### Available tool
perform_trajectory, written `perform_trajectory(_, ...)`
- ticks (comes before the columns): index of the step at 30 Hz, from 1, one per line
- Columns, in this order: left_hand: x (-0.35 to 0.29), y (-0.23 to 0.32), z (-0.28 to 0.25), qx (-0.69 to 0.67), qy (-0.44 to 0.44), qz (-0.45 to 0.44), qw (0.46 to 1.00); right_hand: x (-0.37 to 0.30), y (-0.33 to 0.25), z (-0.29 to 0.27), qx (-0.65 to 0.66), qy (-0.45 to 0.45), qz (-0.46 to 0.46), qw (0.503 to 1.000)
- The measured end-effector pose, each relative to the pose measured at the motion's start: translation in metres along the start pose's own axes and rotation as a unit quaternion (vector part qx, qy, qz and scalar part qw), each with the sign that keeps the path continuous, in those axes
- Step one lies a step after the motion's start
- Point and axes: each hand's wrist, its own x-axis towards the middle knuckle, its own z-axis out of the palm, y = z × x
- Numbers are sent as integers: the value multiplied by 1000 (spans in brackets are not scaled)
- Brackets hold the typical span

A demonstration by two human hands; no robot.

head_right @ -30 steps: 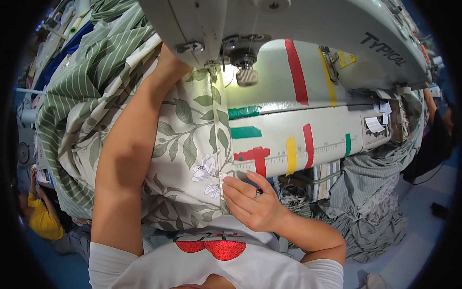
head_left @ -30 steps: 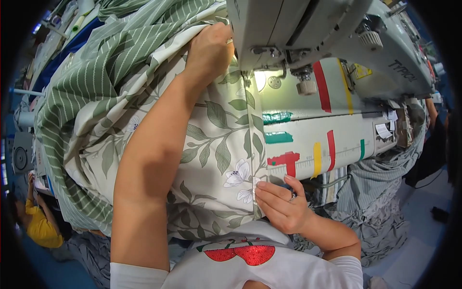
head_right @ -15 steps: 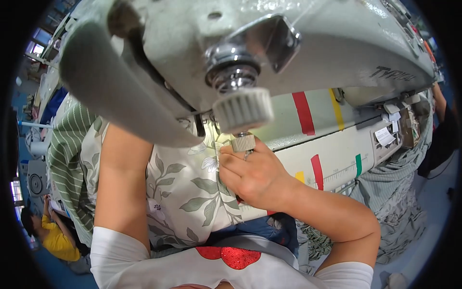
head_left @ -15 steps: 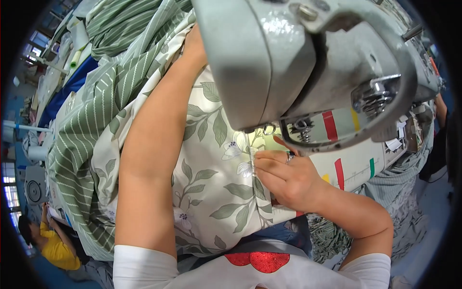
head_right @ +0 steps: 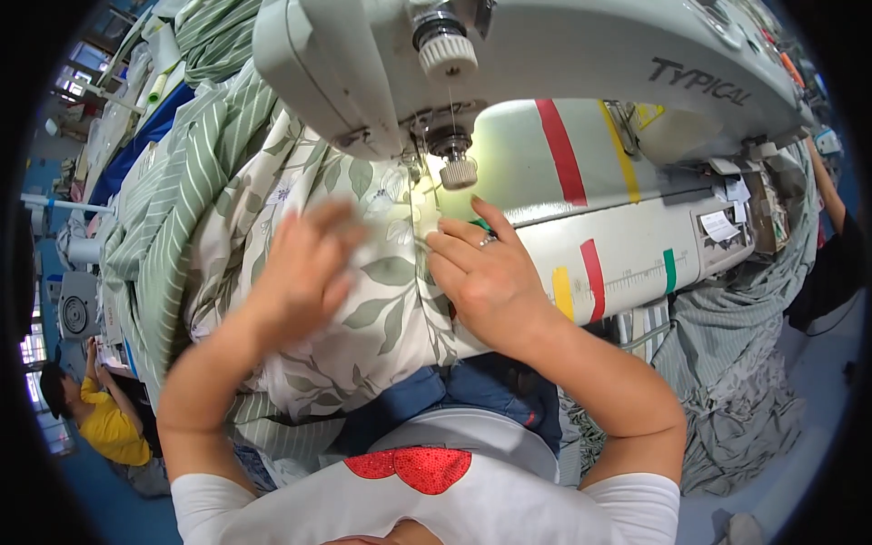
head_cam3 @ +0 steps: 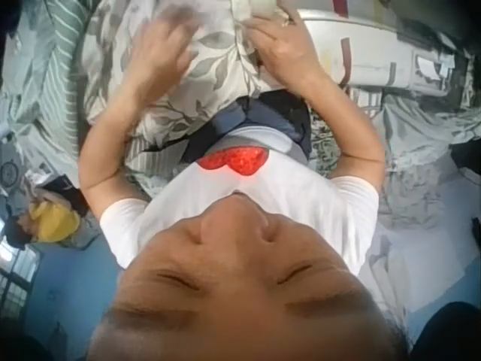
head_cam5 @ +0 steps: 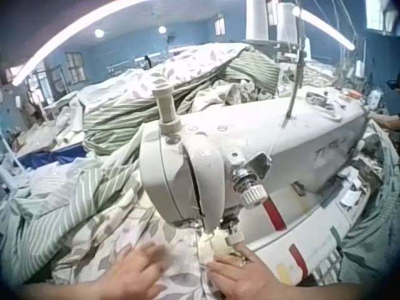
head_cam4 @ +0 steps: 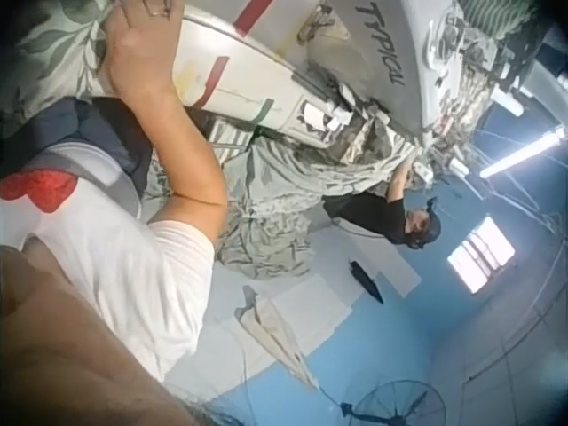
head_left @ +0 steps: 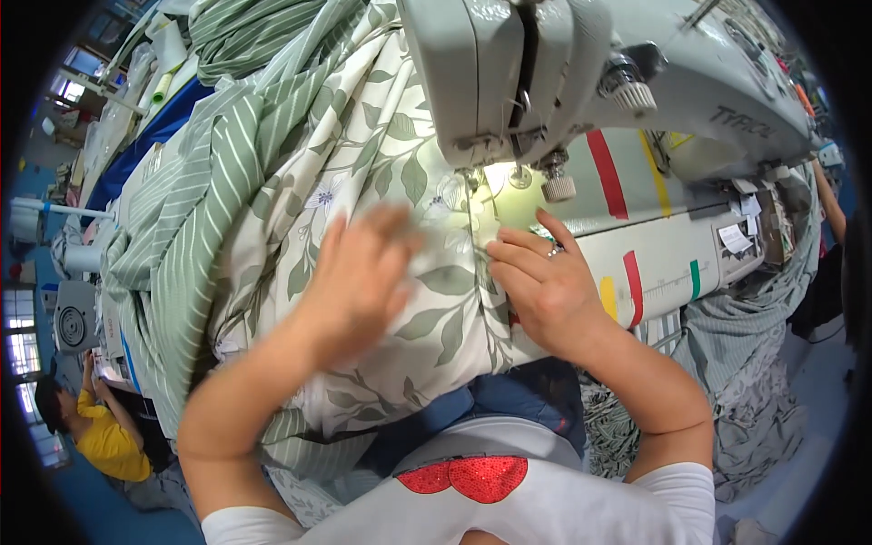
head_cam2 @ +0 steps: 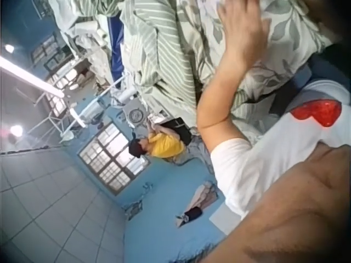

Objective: Sewing a fabric pillowcase using an industrial sewing machine.

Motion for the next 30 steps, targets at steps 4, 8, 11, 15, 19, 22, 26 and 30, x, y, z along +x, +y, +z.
perform_trajectory(4, -96, 38, 10, -81, -2, -41, 996, -50, -53, -3, 105, 121, 45, 986)
perform_trajectory(8, -123, 34, 20, -92, 193, -202, 956, -106, -108, 17, 326, -60, 230, 915)
perform_trajectory(11, -116, 14, 25, -1, 255, -308, 917, -108, -120, 69, 524, -104, 434, 725)
perform_trajectory(15, -120, -34, 39, 15, 170, -421, 891, -81, -133, 106, 756, -40, 438, 484)
perform_trajectory(19, -117, -62, 31, -51, 298, -410, 861, -89, -139, 77, 796, -51, 400, 451)
perform_trajectory(22, -119, -94, -22, 87, 457, -247, 850, -85, -133, 3, 793, -20, 373, 481)
perform_trajectory(26, -88, -87, -84, 89, 413, -261, 868, -80, -118, -67, 792, 24, 377, 480)
perform_trajectory(30, -104, -143, -41, 145, 309, -236, 910, -119, -132, -44, 741, -18, 421, 523)
